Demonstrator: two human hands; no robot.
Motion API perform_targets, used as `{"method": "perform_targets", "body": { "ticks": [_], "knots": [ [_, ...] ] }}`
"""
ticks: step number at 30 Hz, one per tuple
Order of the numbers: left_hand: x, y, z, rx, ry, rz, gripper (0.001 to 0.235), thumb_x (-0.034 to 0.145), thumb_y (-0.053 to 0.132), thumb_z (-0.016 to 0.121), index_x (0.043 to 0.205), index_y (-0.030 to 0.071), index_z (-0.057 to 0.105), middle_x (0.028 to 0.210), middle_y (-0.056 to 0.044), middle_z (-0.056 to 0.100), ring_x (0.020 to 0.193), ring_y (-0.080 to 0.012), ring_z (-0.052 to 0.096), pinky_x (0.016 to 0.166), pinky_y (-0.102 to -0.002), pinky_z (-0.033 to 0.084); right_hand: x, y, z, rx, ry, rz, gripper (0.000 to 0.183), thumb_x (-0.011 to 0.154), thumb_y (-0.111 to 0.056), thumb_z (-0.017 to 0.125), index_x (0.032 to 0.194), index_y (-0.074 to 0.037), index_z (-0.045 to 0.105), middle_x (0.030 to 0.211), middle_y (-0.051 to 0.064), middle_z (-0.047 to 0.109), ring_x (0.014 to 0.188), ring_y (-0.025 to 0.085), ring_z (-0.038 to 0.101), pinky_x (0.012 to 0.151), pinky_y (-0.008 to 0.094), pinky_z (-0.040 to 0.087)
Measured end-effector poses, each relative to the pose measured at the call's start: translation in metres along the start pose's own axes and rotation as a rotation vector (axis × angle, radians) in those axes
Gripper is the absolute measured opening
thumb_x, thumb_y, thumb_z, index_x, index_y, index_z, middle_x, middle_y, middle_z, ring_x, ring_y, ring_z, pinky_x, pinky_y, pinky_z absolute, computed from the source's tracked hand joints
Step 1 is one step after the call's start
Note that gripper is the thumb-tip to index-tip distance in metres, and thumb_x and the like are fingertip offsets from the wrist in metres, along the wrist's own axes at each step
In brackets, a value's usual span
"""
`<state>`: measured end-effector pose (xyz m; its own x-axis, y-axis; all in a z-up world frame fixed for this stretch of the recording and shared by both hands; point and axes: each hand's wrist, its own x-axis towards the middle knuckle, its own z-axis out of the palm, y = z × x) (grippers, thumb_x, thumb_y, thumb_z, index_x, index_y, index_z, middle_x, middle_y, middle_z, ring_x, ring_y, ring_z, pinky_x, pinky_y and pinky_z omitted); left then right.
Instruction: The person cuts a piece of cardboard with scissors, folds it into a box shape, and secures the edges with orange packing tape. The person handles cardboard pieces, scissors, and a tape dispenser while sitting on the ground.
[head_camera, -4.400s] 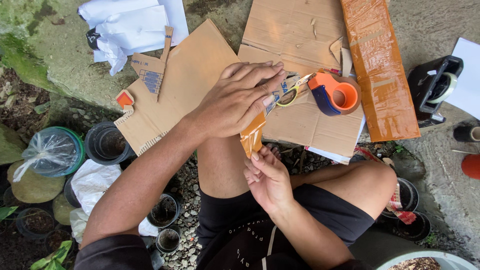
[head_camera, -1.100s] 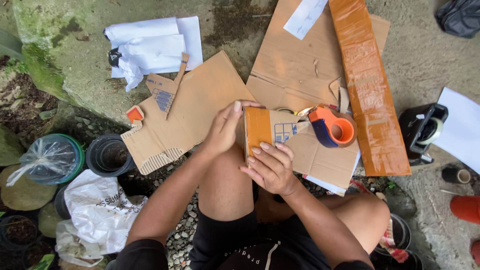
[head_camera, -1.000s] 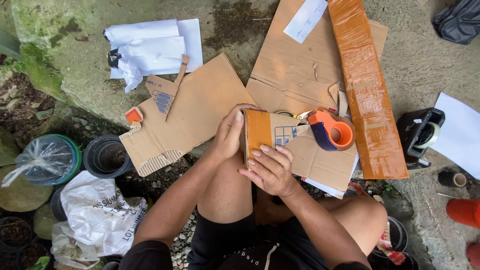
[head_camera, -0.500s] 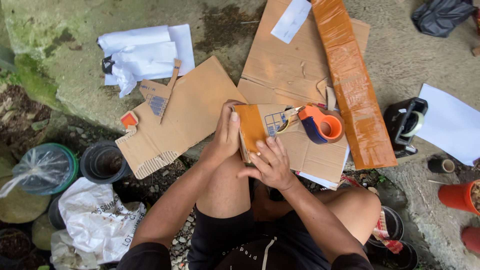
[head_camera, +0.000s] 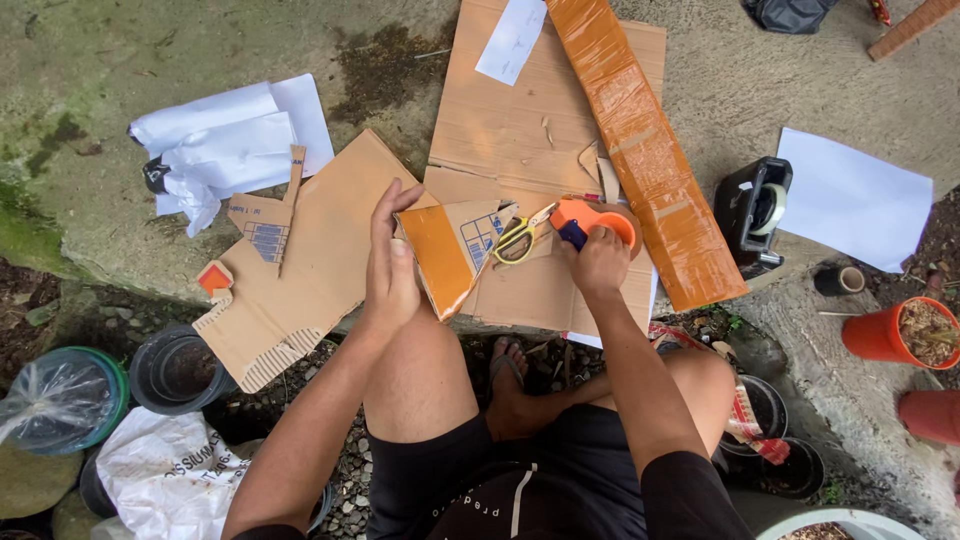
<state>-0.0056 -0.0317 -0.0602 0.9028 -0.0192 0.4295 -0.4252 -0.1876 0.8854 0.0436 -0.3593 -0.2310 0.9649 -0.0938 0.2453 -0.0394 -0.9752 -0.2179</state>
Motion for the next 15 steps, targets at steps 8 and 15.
{"method": "perform_targets", "body": {
  "ticks": [8,15],
  "knots": [
    [0.004,0.09,-0.028,0.063,-0.042,0.098,0.052,0.116,0.033,0.044,0.154,-0.001,0.036,0.154,-0.021,0.05,0.148,-0.0326,0.048,0.129,-0.047,0.034,-0.034,-0.019,-0.126,0.708,0.039,0.13,0.042,0.092,-0.03,0.077,0.113,0.004,0.062,0.091,0.017,0.073,0.08,0.026,0.073,0.073,0.035,0.056],
    [0.025,0.164,-0.002,0.129,-0.447,-0.041,0.041,0.105,0.03,0.054,0.136,0.004,0.063,0.13,-0.01,0.065,0.12,-0.0229,0.064,0.097,-0.034,0.052,-0.111,-0.058,-0.252,0.945,-0.122,-0.16,0.041,0.087,-0.016,0.079,0.117,0.003,0.059,0.103,0.008,0.074,0.091,0.011,0.069,0.084,0.027,0.055]
  ]
}}
